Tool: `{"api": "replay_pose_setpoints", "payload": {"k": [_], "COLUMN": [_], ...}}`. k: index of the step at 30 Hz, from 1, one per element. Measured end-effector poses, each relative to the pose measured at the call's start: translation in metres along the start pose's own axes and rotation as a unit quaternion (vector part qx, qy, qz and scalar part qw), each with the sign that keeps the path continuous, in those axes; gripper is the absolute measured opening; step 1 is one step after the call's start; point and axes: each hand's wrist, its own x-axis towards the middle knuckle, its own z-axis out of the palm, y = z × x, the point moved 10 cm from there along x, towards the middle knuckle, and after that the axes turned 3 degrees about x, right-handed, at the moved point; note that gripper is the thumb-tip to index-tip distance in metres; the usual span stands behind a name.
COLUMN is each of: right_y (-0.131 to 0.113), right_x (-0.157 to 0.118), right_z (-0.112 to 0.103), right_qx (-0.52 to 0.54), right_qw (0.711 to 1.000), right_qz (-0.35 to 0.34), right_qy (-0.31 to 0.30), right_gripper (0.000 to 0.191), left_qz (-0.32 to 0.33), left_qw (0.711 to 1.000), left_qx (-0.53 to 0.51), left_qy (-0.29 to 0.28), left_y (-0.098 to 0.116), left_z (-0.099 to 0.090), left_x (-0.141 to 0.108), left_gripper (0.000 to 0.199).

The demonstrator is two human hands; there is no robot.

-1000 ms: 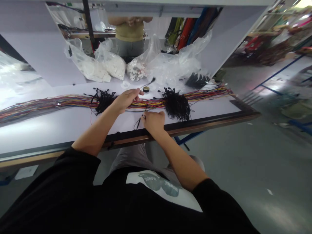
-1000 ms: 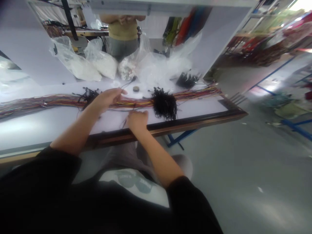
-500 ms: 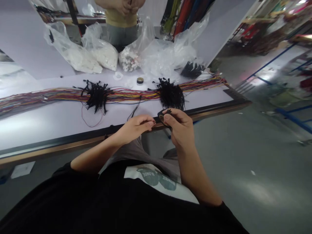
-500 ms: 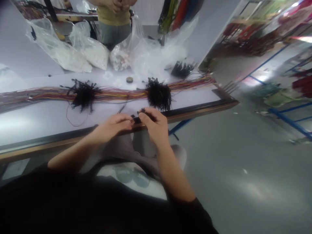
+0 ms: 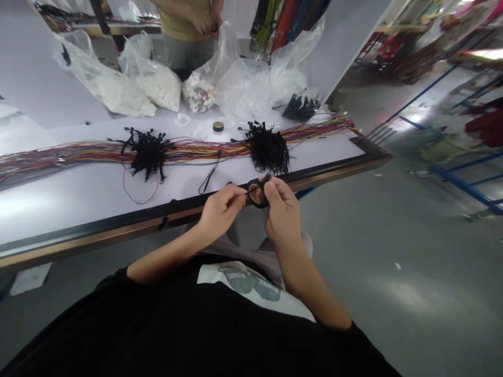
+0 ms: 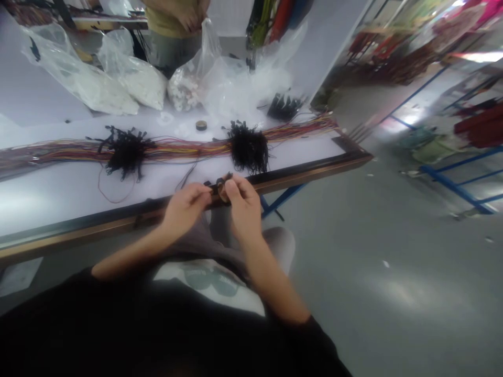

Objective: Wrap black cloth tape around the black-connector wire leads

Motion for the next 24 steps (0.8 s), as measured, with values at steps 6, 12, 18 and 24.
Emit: {"api": "replay_pose_setpoints", "payload": {"k": [6, 12, 18, 24], "right_y": [0.009, 0.008, -0.009, -0.011], "right_x": [-0.009, -0.015, -0.022, -0.019], "right_z": [-0.001, 0.003, 0.009, 0.009], "right_qx": [-0.047, -0.118, -0.265, -0.367], "right_qw": [0.994, 0.981, 0.945, 0.907], "right_qz": [0.033, 0.005, -0.088, -0.148], "right_qy": [-0.097, -0.157, -0.172, -0.145], "right_gripper": [0.045, 0.068, 0.061, 0.048], "left_qz": [-0.087, -0.038, -0.004, 0.0], "left_qw": [0.984, 0.99, 0.999, 0.999], "left_qx": [-0.15, -0.134, 0.0, 0.038], "left_qy": [0.045, -0.031, -0.044, -0.023], "left_y": [-0.021, -0.003, 0.0, 0.002], "left_z": [-0.013, 0.002, 0.004, 0.003], "left_x": [0.019, 0.012, 0.013, 0.009], "left_gripper": [0.01, 0.023, 0.007, 0.016]}}
